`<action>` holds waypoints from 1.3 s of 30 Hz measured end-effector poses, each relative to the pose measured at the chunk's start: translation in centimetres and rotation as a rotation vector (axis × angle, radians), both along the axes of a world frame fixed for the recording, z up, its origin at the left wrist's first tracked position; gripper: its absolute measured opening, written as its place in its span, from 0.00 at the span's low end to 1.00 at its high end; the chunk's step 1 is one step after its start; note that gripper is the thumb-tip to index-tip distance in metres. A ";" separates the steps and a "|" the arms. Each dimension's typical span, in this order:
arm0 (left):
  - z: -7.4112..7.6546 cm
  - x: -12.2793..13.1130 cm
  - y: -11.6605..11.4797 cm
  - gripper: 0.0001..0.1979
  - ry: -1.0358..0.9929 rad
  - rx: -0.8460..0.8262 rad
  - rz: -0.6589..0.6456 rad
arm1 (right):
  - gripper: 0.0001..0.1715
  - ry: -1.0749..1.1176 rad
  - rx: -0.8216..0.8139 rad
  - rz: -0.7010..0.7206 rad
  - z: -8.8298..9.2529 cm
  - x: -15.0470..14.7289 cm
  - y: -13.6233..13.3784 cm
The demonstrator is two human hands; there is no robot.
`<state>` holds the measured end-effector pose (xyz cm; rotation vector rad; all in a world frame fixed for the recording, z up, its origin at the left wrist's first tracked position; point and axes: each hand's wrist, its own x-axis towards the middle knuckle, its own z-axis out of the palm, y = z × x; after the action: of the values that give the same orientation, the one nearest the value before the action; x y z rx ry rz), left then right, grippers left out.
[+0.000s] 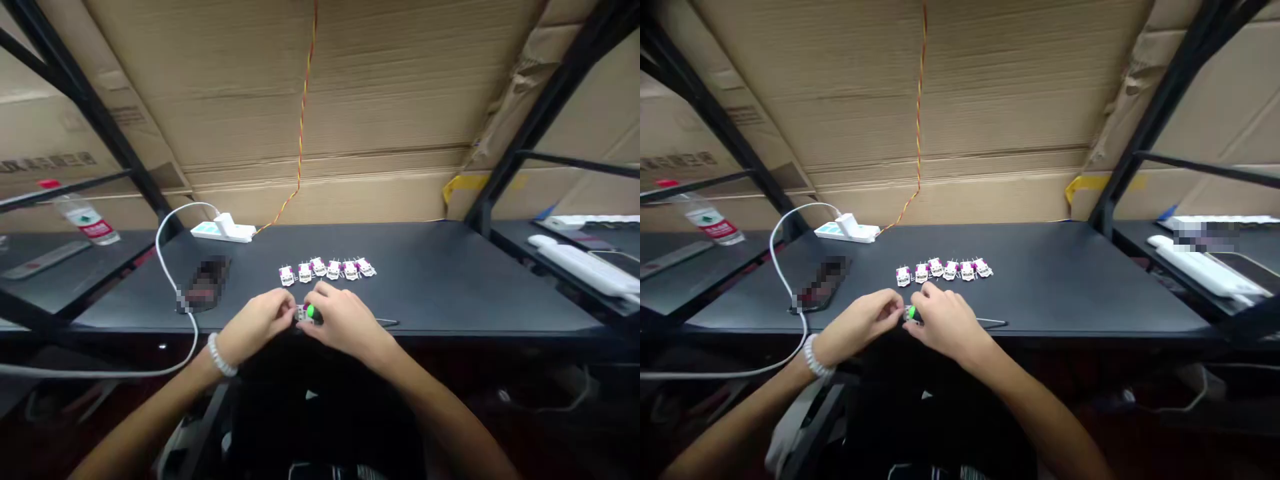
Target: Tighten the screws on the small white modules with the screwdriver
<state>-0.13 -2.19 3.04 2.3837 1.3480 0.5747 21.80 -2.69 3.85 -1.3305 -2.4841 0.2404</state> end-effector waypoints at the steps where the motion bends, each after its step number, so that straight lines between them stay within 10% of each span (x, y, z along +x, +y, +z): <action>1: -0.2 0.0 -0.2 0.07 -0.038 0.031 0.014 | 0.13 0.000 0.017 0.002 0.0 0.0 0.0; 21: -2.4 1.1 0.0 0.13 -0.068 0.683 0.030 | 0.16 0.126 0.390 0.030 -1.1 0.3 -0.6; 39: -0.3 3.5 -1.6 0.09 -0.121 0.381 0.291 | 0.13 0.107 0.545 0.027 -1.6 -0.7 -0.8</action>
<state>3.33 -3.76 2.71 2.3955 1.6660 1.1285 21.11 -3.45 2.20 -1.0216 -2.2471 -0.3310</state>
